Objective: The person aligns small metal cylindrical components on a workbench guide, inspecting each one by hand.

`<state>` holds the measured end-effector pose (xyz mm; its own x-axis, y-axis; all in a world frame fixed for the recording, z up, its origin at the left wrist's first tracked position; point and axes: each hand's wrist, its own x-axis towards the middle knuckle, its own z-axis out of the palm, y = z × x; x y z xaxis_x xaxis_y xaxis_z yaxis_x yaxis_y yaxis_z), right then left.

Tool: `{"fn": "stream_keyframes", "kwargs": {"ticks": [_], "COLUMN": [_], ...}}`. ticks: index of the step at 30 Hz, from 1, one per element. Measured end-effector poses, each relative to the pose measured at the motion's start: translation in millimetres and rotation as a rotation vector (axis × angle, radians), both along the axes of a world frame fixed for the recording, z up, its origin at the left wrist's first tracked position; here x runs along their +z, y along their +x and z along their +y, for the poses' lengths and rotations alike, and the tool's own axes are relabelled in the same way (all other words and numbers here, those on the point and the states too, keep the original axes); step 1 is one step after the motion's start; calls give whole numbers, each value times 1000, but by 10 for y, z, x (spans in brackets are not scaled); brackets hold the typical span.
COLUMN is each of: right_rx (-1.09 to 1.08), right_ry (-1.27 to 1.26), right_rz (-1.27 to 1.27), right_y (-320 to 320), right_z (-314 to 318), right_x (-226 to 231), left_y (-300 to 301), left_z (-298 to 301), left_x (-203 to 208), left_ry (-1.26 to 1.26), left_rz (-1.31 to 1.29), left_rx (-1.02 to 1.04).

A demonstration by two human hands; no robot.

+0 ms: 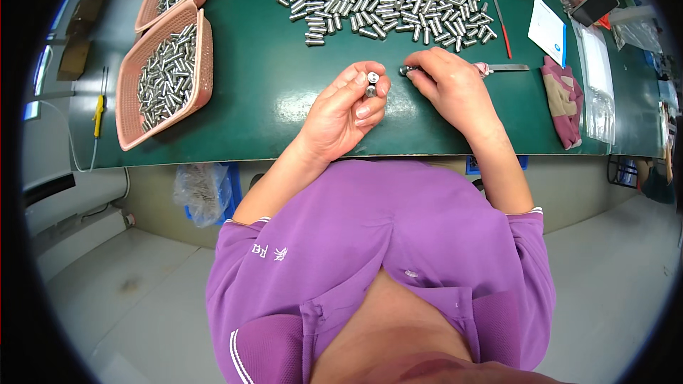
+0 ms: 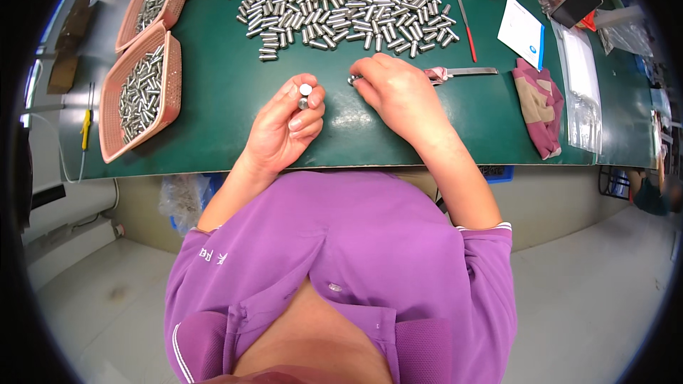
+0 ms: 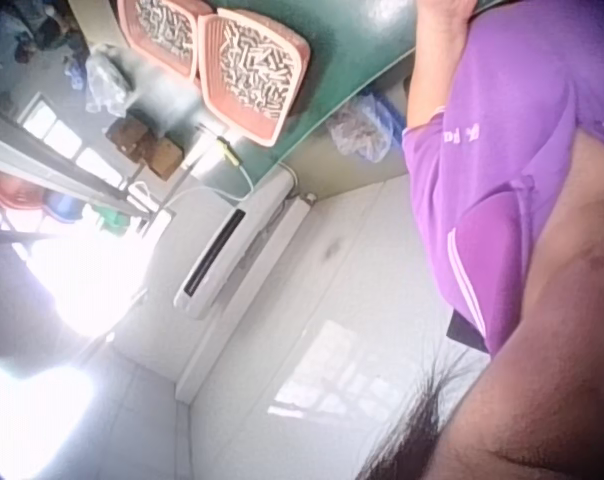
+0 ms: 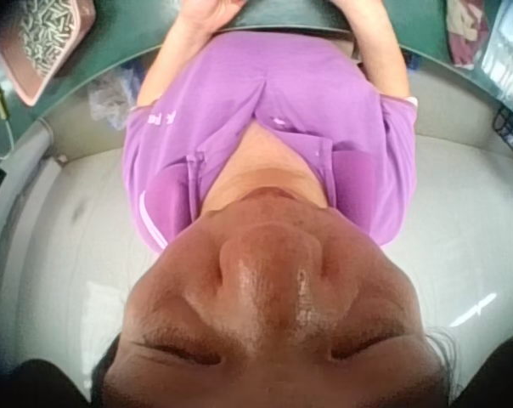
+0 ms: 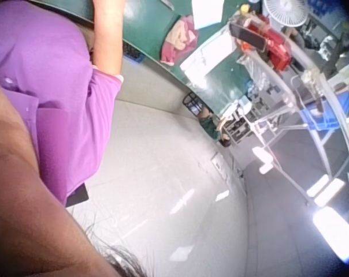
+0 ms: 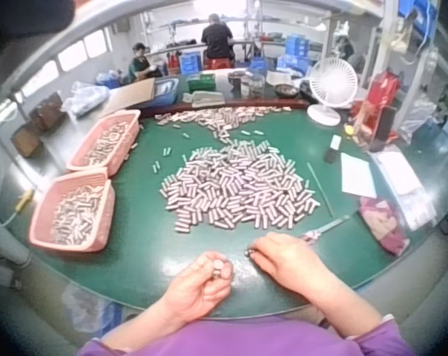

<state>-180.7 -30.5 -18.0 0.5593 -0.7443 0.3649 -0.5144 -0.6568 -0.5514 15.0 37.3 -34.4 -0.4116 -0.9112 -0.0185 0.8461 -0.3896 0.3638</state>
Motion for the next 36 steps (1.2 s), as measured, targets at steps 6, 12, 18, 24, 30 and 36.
{"fn": "stream_keyframes", "kwargs": {"ticks": [6,12,18,24,30,36], "right_rx": [-25,149,463,522,533,487], "right_ry": [434,677,354,-85,-120,172], "right_rz": [-290,-342,-217,-79,45,-331], "right_y": [78,376,1702,3010,3271,3059], "right_z": [39,-62,-317,-382,-283,-361], "right_x": [150,285,661,536,444,496], "left_y": [65,590,1722,2368,2359,2249], "left_z": [-3,29,248,303,364,431], "left_x": [46,240,600,526,520,501], "left_ry": [43,-137,-182,29,-10,-86], "left_rz": [-267,-642,-1390,-1894,-2025,-1361], "left_rx": [140,520,1020,901,936,1095]}}
